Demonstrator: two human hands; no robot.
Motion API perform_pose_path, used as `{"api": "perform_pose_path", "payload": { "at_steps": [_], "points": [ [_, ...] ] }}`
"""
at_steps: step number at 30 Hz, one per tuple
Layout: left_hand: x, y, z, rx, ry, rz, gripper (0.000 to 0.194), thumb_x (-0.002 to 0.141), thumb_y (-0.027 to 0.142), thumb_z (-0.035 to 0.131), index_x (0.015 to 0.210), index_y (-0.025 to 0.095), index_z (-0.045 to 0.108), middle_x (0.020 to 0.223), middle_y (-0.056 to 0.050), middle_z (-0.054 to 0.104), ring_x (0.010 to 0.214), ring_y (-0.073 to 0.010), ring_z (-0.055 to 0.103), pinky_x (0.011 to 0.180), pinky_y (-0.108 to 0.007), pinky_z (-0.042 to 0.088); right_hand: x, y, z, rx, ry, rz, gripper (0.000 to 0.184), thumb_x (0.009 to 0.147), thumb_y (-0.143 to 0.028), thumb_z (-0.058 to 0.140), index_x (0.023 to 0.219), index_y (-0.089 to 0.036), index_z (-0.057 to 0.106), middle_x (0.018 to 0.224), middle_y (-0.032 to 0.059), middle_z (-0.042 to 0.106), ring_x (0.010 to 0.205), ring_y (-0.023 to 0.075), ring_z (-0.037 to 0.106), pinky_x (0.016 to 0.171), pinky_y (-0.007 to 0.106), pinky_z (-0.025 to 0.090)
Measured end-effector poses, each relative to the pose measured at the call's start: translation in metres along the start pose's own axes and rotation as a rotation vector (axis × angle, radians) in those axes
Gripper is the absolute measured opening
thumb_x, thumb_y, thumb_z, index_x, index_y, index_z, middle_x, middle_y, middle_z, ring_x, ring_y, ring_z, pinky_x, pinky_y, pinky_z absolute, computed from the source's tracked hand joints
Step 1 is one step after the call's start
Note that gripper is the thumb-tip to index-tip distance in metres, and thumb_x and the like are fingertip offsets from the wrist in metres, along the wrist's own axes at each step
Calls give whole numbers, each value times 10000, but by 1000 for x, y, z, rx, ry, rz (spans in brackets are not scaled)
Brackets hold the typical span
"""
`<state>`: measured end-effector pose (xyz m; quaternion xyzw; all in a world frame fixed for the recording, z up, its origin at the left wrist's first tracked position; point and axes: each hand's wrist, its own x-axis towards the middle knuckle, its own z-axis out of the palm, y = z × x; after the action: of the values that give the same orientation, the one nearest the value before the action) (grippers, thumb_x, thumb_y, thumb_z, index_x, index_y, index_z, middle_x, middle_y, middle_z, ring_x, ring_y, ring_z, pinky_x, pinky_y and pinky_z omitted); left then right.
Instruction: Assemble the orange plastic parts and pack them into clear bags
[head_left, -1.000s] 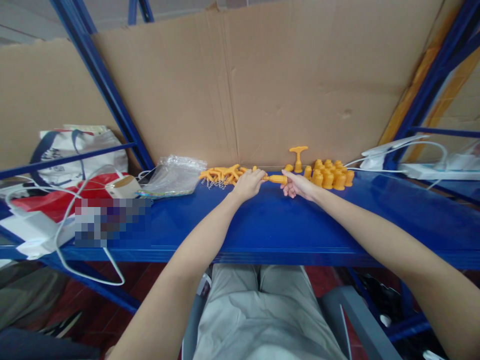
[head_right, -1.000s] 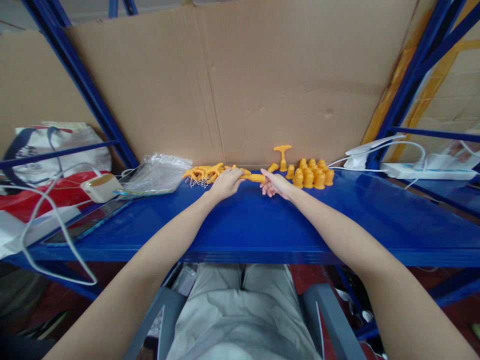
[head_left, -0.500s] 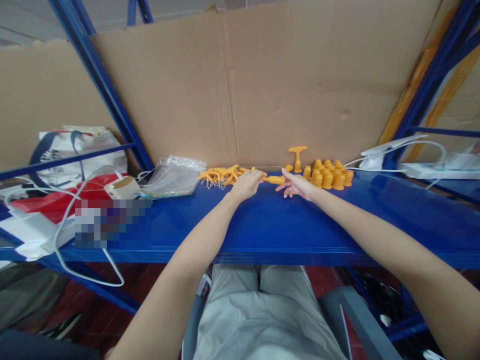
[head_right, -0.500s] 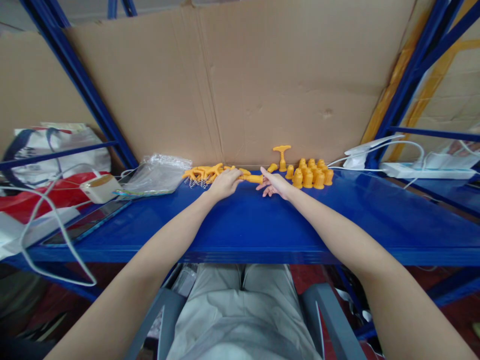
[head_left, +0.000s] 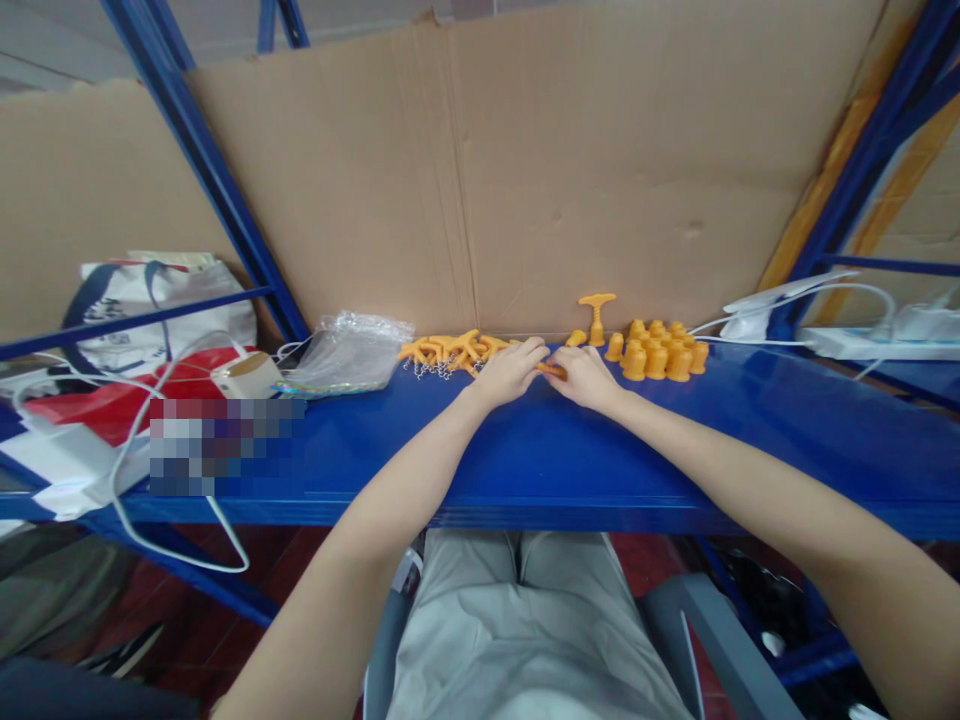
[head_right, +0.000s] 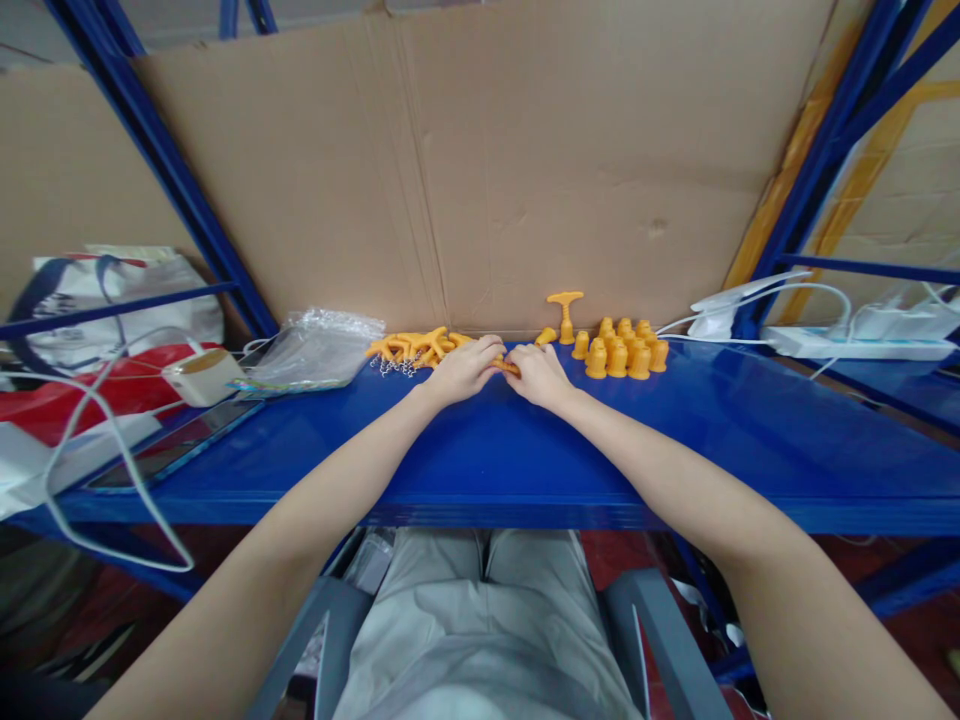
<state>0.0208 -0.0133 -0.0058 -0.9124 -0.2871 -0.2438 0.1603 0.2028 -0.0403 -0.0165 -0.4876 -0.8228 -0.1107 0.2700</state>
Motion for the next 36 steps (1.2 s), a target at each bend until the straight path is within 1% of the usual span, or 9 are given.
{"api": "perform_pose_path", "payload": {
  "at_steps": [4,6,8,12,16,21,28,31,36],
  "points": [
    [0,-5,-9,-62,208,-35,456,982,291,404,1420,167,387,1505,-187,423,1391,-279,423,1060,-434,434,12,11,-13,0,70,120,148,851,-285,621,885,-181,722,987,120,689,981,274,628,809,363,428],
    [-2,-15,-13,-73,286,-103,480,980,288,391,1443,167,348,1507,-190,423,1401,-277,413,1073,-449,425,25,27,-24,48,76,252,141,836,-289,638,841,-174,720,898,90,691,876,241,649,745,330,448],
    [-5,-25,-13,-77,305,-170,471,958,246,416,1419,159,374,1478,-185,462,1369,-270,454,1071,-447,433,41,46,-36,131,19,375,140,811,-296,673,768,-165,702,747,47,671,745,207,645,671,300,460],
    [-10,-39,-6,-84,236,-277,413,901,155,473,1313,122,483,1345,-174,579,1280,-262,542,1070,-430,446,70,80,-41,218,-41,564,205,804,-309,689,662,-164,658,578,6,604,598,169,621,601,277,499],
    [-12,-41,1,-107,177,-308,392,883,118,494,1274,140,519,1290,-141,626,1223,-241,589,1080,-420,446,84,97,-17,204,-42,702,155,816,-233,672,679,-160,659,605,26,636,618,177,658,624,289,547],
    [-12,-40,7,-120,129,-294,349,883,109,506,1228,153,537,1257,-121,653,1204,-225,601,1071,-406,456,88,107,10,144,10,745,122,855,-257,640,834,-156,706,789,82,725,793,216,717,733,311,567],
    [-10,-38,10,-136,92,-279,287,884,112,528,1166,152,563,1210,-115,680,1166,-227,622,1045,-411,475,90,113,9,-6,16,771,232,842,-285,644,1027,-166,718,1061,142,733,1064,300,679,878,388,542],
    [-10,-37,10,-138,70,-287,281,882,113,530,1158,144,571,1214,-123,679,1162,-232,623,1042,-418,475,90,115,10,-14,23,798,258,842,-291,641,1060,-171,710,1081,142,729,1091,316,668,888,405,539],
    [-10,-36,9,-135,20,-298,284,873,107,520,1145,148,591,1216,-124,679,1158,-233,623,1019,-407,490,91,123,12,-3,17,790,215,841,-302,631,1000,-174,698,982,134,730,1024,302,689,840,390,551]
  ]
}}
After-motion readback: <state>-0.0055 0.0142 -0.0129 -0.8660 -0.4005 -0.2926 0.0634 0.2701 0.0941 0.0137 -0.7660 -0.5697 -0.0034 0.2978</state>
